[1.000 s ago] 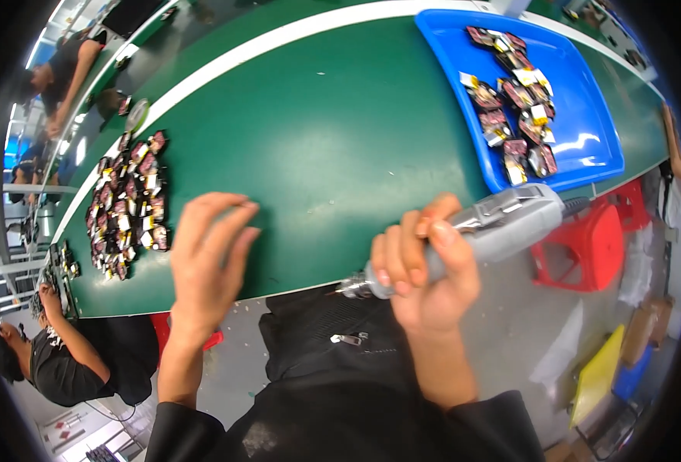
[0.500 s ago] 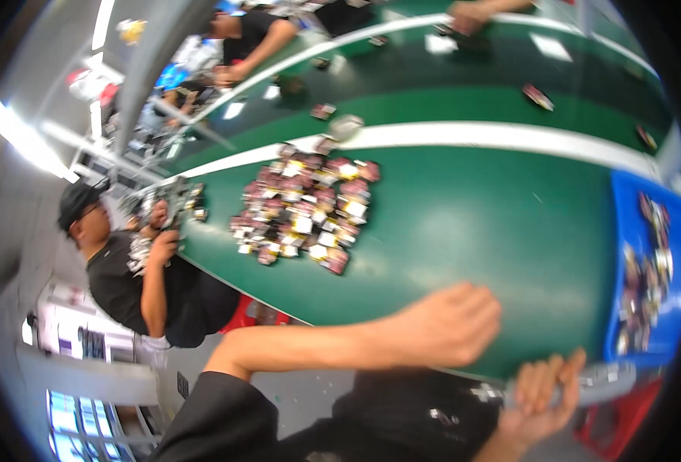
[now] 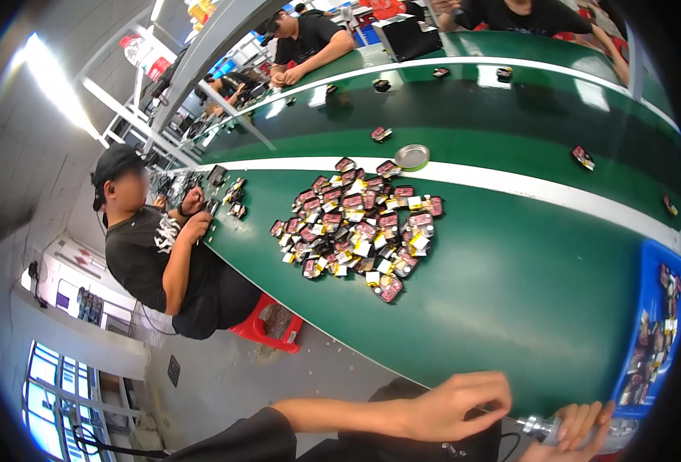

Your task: Use an electric screwdriver to assemble small electronic components on a factory line.

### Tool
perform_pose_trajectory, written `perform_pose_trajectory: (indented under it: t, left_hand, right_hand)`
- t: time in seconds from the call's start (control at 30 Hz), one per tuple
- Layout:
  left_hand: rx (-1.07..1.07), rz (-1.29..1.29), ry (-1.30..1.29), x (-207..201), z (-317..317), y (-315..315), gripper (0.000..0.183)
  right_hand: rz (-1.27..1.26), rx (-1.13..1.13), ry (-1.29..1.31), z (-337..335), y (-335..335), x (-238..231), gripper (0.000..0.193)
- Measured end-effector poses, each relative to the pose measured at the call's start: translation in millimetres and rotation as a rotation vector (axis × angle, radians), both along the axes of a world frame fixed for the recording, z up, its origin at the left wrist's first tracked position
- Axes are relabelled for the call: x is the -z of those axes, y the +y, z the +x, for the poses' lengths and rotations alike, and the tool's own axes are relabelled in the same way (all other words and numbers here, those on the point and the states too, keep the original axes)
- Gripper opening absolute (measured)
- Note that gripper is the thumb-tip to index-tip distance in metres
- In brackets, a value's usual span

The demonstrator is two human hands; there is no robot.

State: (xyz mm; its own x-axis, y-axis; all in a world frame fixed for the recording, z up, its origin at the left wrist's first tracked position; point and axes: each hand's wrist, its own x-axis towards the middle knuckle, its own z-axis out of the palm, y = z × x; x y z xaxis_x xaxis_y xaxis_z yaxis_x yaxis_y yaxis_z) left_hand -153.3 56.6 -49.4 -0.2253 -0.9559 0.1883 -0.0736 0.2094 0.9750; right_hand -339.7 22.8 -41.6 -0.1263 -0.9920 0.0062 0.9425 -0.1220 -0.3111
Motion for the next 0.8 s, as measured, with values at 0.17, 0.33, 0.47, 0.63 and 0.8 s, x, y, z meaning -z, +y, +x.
perform_pose_trajectory:
  t: [0.17,0.33,0.47,0.63,0.8]
  left_hand:
    - [0.021,0.041,0.096,8.7,-2.0,5.8,0.007]
    - [-0.007,0.022,0.103,10.4,-0.7,11.5,0.007]
    - [-0.017,-0.016,0.104,12.4,0.2,10.5,0.007]
    - [-0.008,-0.019,0.113,9.5,0.8,8.7,0.008]
    - [0.018,0.067,0.086,6.1,0.6,6.3,0.008]
  right_hand:
    - [0.023,0.029,0.004,1.4,2.7,-0.9,0.014]
    - [0.038,0.016,-0.018,5.9,5.5,-5.2,0.014]
    - [0.009,0.039,0.020,6.0,3.3,-3.8,0.013]
    - [-0.022,0.005,0.001,4.7,1.7,-3.3,0.014]
    - [-0.009,-0.015,-0.038,1.7,0.8,0.0,0.012]
